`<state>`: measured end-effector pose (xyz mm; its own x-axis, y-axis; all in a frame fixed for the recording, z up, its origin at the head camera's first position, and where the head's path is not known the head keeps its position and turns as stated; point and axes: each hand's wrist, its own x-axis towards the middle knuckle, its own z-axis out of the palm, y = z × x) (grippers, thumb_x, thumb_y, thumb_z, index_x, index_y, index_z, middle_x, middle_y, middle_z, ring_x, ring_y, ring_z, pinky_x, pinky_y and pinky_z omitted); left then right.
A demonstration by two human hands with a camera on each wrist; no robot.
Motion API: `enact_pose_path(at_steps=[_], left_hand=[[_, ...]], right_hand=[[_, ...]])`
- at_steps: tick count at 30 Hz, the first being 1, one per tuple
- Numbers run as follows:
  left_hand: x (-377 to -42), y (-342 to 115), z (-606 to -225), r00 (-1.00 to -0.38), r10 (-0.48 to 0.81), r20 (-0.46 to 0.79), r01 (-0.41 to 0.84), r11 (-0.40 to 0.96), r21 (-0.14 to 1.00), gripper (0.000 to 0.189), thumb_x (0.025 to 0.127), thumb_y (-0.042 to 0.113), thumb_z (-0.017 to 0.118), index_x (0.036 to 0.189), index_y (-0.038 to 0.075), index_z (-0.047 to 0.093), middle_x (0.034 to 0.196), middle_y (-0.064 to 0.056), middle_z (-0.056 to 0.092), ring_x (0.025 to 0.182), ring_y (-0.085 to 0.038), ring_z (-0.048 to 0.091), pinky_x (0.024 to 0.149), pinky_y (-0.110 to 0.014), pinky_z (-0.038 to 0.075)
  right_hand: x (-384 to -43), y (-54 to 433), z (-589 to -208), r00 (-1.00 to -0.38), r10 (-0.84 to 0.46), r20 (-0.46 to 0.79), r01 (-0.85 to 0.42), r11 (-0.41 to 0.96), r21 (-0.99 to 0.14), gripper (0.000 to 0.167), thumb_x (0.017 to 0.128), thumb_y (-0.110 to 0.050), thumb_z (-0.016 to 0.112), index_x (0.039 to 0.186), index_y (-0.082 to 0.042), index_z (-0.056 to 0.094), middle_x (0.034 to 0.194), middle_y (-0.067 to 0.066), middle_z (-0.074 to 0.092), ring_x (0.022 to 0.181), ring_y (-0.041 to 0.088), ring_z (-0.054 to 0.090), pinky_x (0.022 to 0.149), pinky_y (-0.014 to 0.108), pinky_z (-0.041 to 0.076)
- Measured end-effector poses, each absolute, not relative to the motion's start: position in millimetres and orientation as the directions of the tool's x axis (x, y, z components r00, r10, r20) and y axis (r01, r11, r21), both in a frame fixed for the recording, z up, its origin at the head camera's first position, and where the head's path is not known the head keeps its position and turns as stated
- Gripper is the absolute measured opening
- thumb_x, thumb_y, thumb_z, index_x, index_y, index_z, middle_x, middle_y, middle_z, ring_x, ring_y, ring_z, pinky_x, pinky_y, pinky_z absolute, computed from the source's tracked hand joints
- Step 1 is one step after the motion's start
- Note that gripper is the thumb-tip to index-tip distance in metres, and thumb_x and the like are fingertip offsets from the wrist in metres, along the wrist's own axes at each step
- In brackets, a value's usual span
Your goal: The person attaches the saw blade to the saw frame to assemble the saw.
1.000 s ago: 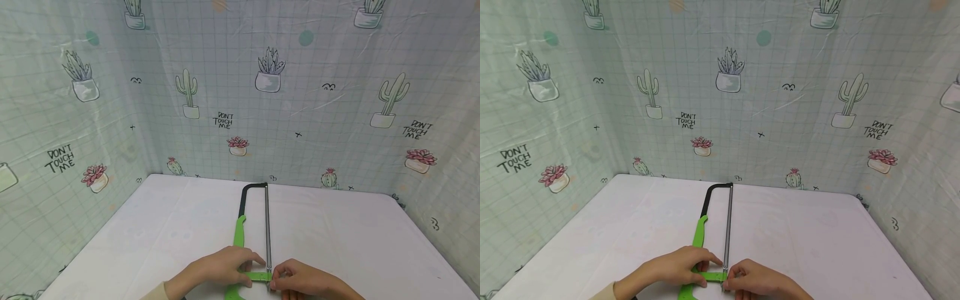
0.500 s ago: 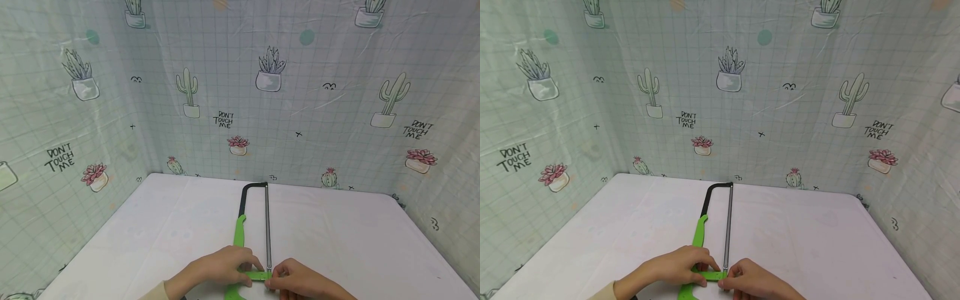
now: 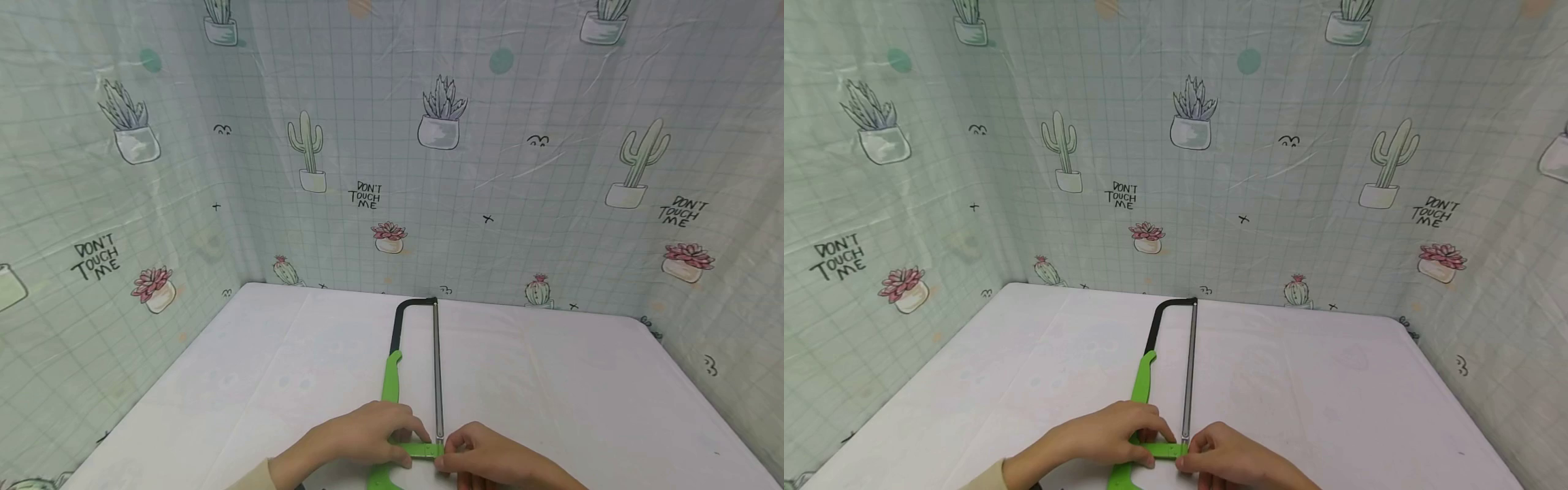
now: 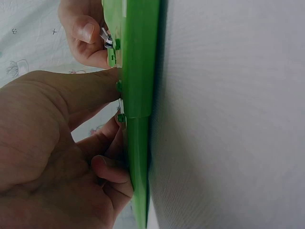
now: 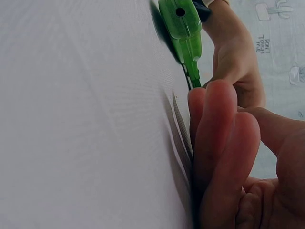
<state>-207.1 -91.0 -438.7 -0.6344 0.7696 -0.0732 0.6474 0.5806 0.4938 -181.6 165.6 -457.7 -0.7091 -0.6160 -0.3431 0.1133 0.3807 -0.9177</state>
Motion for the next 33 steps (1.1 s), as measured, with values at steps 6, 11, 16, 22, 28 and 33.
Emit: enact_pose_path(at_steps=[6,11,16,22,28,33], left_hand=[[-208,-91,-437,-0.631,0.774,-0.061,0.650,0.570,0.502,0.026,0.087,0.032,0.081,0.111,0.028,0.073,0.090,0.021,0.061,0.081,0.008,0.054,0.076,-0.015,0.047],[-207,-90,-436,-0.632,0.772,-0.065,0.643,0.569,0.513,0.026,0.086,0.032,0.081,0.110,0.027,0.073,0.091,0.021,0.062,0.083,0.009,0.055,0.077,-0.015,0.048],[-207,-91,-437,-0.632,0.773,-0.057,0.648,0.568,0.507,0.026,0.086,0.032,0.081,0.110,0.027,0.072,0.091,0.021,0.062,0.083,0.009,0.055,0.077,-0.015,0.047],[-206,-91,-436,-0.637,0.769,-0.060,0.643,0.573,0.508,0.026,0.087,0.032,0.081,0.111,0.028,0.072,0.091,0.022,0.061,0.083,0.009,0.055,0.077,-0.016,0.048],[-205,-90,-435,-0.641,0.765,-0.065,0.639,0.578,0.507,0.025,0.087,0.031,0.082,0.110,0.028,0.073,0.090,0.022,0.061,0.082,0.009,0.055,0.078,-0.016,0.048],[-204,-90,-435,-0.643,0.762,-0.078,0.632,0.586,0.507,0.026,0.087,0.031,0.081,0.111,0.028,0.073,0.090,0.021,0.061,0.082,0.009,0.054,0.078,-0.016,0.047]], right_hand=[[-184,167,-460,-0.687,-0.650,-0.326,0.104,0.357,-0.928,0.024,0.096,-0.031,0.063,0.085,-0.010,0.068,0.059,-0.005,0.060,0.045,0.002,0.048,0.043,0.017,0.038],[-187,171,-460,-0.647,-0.695,-0.312,0.101,0.328,-0.939,0.031,0.098,-0.027,0.060,0.091,0.002,0.067,0.062,-0.004,0.060,0.047,0.001,0.048,0.044,0.016,0.037],[-188,175,-457,-0.622,-0.725,-0.296,0.081,0.317,-0.945,0.043,0.098,-0.026,0.060,0.104,0.017,0.063,0.065,-0.003,0.061,0.048,0.000,0.048,0.045,0.016,0.038],[-189,176,-457,-0.615,-0.731,-0.295,0.075,0.318,-0.945,0.041,0.097,-0.025,0.061,0.105,0.015,0.064,0.065,-0.003,0.063,0.048,-0.001,0.051,0.045,0.015,0.040],[-190,177,-459,-0.616,-0.732,-0.290,0.062,0.322,-0.945,0.039,0.096,-0.025,0.061,0.104,0.014,0.066,0.063,-0.003,0.063,0.047,-0.001,0.051,0.045,0.015,0.040],[-190,177,-460,-0.609,-0.740,-0.286,0.058,0.318,-0.946,0.040,0.096,-0.024,0.061,0.104,0.015,0.065,0.063,-0.003,0.063,0.047,-0.003,0.051,0.044,0.014,0.040]])
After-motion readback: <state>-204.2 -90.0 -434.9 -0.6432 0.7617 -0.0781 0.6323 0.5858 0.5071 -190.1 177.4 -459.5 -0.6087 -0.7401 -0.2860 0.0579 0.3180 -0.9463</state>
